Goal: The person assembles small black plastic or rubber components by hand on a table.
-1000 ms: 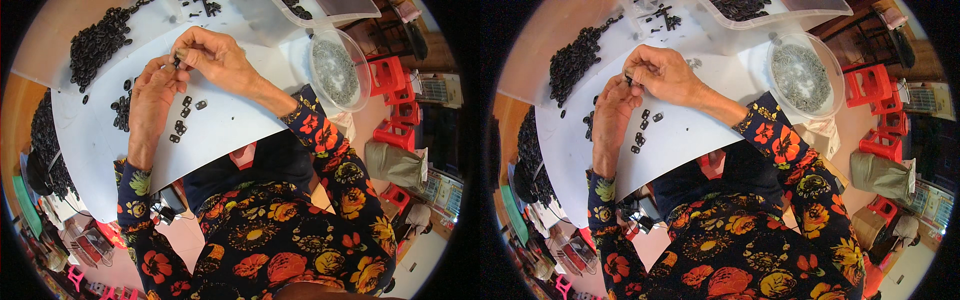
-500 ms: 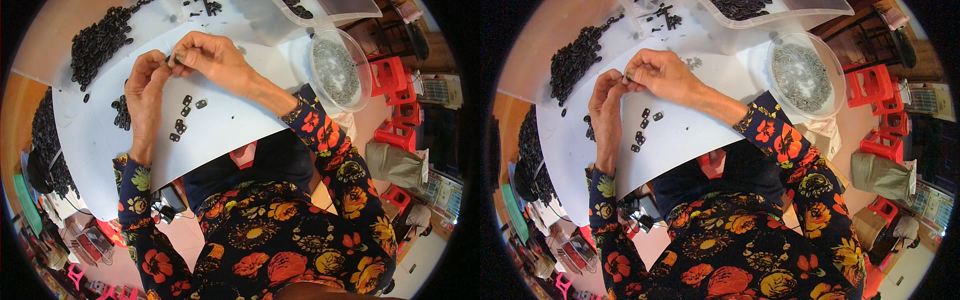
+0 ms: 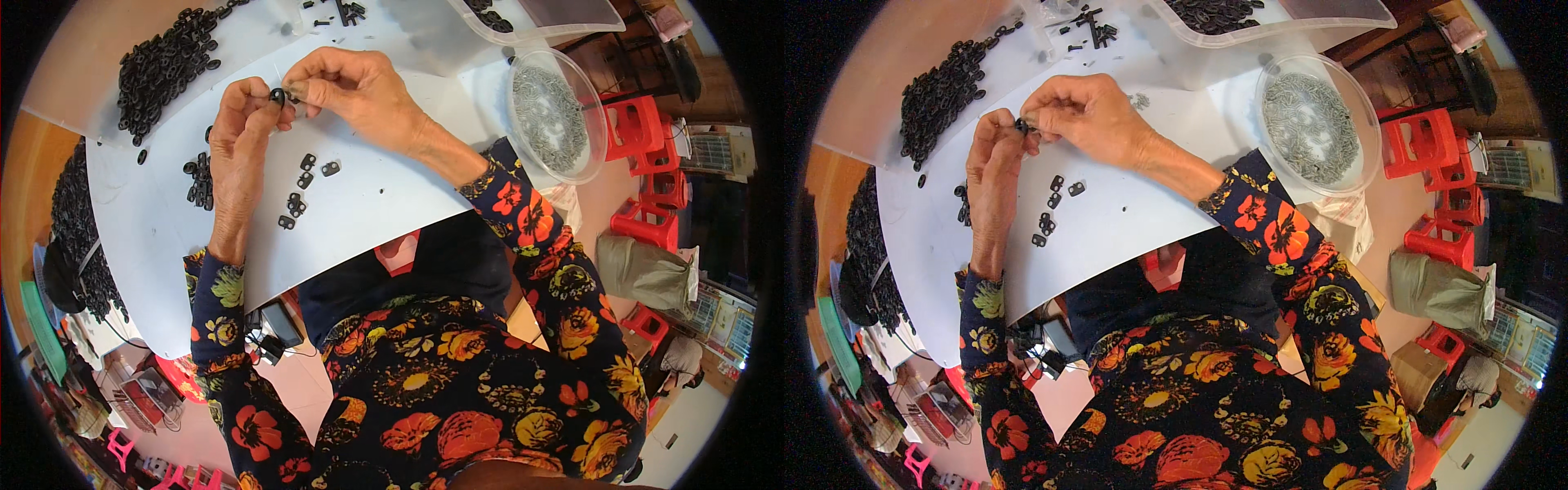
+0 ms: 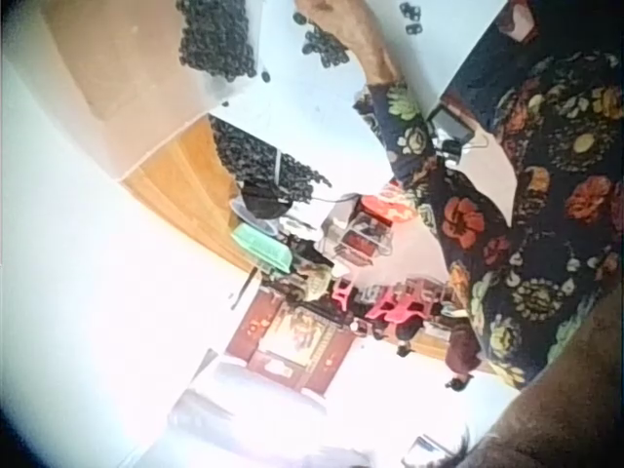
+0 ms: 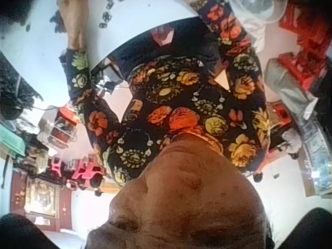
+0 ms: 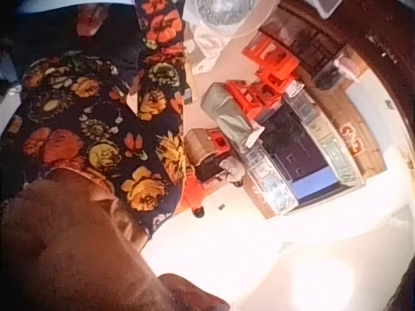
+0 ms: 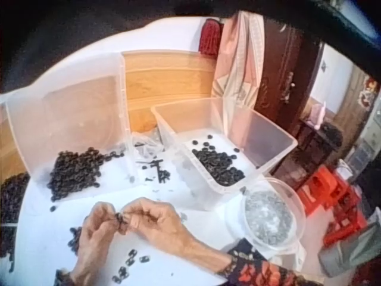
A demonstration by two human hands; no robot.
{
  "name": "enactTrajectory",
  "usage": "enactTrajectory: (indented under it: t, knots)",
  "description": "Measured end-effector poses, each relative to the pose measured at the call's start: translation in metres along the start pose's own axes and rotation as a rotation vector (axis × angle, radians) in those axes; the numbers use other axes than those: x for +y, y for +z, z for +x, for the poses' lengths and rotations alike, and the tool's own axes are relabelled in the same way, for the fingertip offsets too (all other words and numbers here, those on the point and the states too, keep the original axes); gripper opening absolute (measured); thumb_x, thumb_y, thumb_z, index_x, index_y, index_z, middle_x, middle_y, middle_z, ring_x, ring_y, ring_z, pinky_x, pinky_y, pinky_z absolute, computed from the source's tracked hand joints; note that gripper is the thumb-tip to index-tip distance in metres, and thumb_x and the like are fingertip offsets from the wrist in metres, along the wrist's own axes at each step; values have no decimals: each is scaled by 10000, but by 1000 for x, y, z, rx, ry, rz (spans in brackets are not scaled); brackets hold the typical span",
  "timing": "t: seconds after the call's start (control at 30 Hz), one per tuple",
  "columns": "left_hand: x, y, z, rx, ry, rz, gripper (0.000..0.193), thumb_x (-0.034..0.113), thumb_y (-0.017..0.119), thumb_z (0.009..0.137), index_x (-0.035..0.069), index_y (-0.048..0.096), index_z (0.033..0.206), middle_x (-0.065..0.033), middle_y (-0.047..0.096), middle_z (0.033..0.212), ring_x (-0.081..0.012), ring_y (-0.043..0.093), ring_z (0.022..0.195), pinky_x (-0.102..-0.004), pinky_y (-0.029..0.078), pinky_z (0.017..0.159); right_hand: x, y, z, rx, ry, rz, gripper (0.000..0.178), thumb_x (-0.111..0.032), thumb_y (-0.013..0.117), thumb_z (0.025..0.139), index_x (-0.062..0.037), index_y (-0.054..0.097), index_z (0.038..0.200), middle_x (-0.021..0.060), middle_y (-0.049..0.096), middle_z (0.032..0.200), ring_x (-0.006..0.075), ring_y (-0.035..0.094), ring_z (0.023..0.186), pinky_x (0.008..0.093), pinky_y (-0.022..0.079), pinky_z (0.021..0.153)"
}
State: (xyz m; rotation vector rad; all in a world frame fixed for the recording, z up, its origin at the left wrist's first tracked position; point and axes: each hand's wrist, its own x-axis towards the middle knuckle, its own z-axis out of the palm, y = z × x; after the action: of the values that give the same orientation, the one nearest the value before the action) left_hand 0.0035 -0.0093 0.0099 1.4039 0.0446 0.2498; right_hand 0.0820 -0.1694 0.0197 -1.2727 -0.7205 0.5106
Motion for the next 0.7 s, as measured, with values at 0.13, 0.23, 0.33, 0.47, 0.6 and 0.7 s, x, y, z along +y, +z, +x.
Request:
enactTrajectory:
  t: [0.13,0.23,0.33,0.47,0.6,0.7]
  knots:
    - [5,2,0,70,-44,2,132,96,498,926,28,562,1020,-38,607,858,-113,536,788,-247,432,790,4,-5,1,102,26,-82,121,-62,596,886,-4,635,986,7,621,823,63,549,719,210,482,714]
    - [4,-1,0,32,-93,-118,143,101,510,925,20,571,1026,-55,631,876,-116,538,791,-248,430,805,8,-2,3,99,-40,-113,111,-23,619,851,-4,632,960,8,627,797,55,549,700,207,475,671]
    - [9,3,-1,-5,-143,-70,156,125,500,934,-1,567,999,-51,609,839,-119,524,781,-256,424,789,11,-1,2,91,-91,-123,105,3,630,826,-2,630,931,12,632,765,53,549,680,206,469,627]
    - [8,-3,0,-49,-185,-51,193,151,469,949,-17,559,980,-44,570,781,-128,506,763,-265,416,761,6,2,0,61,-47,-169,106,-7,626,822,-1,623,927,23,643,762,62,563,681,209,473,633]
    - [10,-3,1,-107,-198,-103,223,171,435,962,-20,549,970,-38,526,737,-141,497,747,-271,413,747,6,0,-1,55,-48,-124,100,-18,626,818,2,620,916,28,641,747,62,563,671,213,473,631]
    - [8,-4,2,-115,-205,-97,228,175,427,966,-20,545,972,-37,519,730,-142,497,740,-270,425,773,11,0,0,55,-69,-141,114,-16,625,810,4,612,922,23,632,730,57,557,660,215,468,618]
